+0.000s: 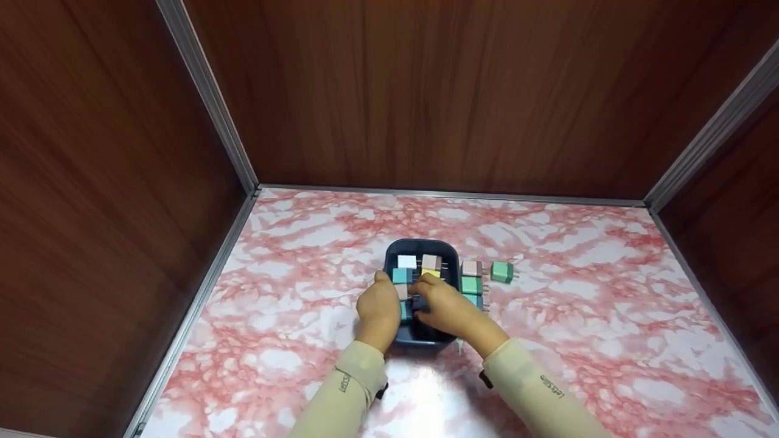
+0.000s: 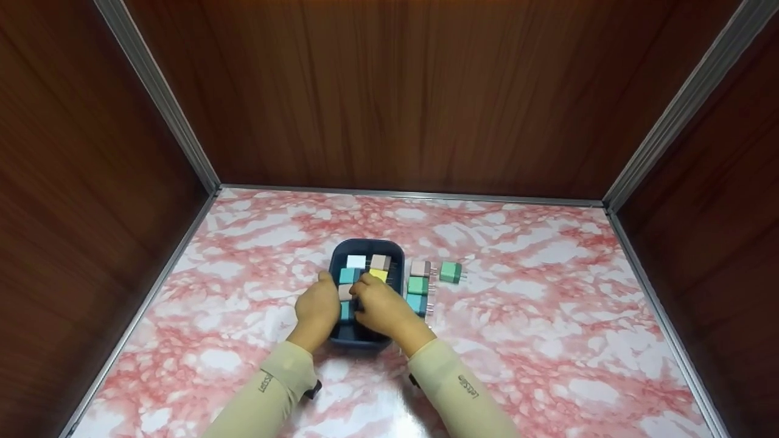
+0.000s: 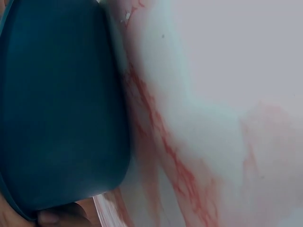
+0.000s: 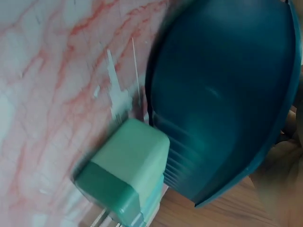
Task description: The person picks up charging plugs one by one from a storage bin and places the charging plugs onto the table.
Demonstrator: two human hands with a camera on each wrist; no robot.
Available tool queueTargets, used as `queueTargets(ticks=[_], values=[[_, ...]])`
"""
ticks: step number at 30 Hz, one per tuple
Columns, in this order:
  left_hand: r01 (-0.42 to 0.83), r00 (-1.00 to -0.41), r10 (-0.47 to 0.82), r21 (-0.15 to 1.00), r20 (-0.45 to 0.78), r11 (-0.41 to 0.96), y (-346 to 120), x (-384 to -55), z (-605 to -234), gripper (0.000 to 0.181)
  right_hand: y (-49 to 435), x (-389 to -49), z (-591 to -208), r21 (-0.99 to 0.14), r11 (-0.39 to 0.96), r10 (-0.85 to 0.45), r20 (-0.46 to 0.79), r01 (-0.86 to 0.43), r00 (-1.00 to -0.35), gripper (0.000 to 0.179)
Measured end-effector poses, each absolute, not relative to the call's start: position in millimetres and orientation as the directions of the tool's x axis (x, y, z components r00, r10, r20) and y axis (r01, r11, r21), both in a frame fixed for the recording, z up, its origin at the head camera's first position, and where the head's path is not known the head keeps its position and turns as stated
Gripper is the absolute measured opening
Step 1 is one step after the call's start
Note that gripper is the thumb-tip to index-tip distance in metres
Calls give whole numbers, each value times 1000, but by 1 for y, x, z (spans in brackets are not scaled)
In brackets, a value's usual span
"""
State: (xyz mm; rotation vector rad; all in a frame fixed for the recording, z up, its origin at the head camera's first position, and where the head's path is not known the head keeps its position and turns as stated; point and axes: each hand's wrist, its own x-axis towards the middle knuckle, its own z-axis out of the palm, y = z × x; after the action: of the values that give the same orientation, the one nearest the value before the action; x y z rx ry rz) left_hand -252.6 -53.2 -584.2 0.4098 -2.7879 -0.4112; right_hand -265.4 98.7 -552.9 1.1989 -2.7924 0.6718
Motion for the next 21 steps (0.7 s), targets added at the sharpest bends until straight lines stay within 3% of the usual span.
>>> queueTargets(ticks=[6,21], values=[[-224,-911,-317,330,264,917,-53,-252,-585,6,95,-263,-560,-376,620,-680,180,-689,-710,42],[-228,-940,-300,355,163,907,-55,-252,-582,10,92,-267,-576,-404,610,-681,172,-681,-712,41]])
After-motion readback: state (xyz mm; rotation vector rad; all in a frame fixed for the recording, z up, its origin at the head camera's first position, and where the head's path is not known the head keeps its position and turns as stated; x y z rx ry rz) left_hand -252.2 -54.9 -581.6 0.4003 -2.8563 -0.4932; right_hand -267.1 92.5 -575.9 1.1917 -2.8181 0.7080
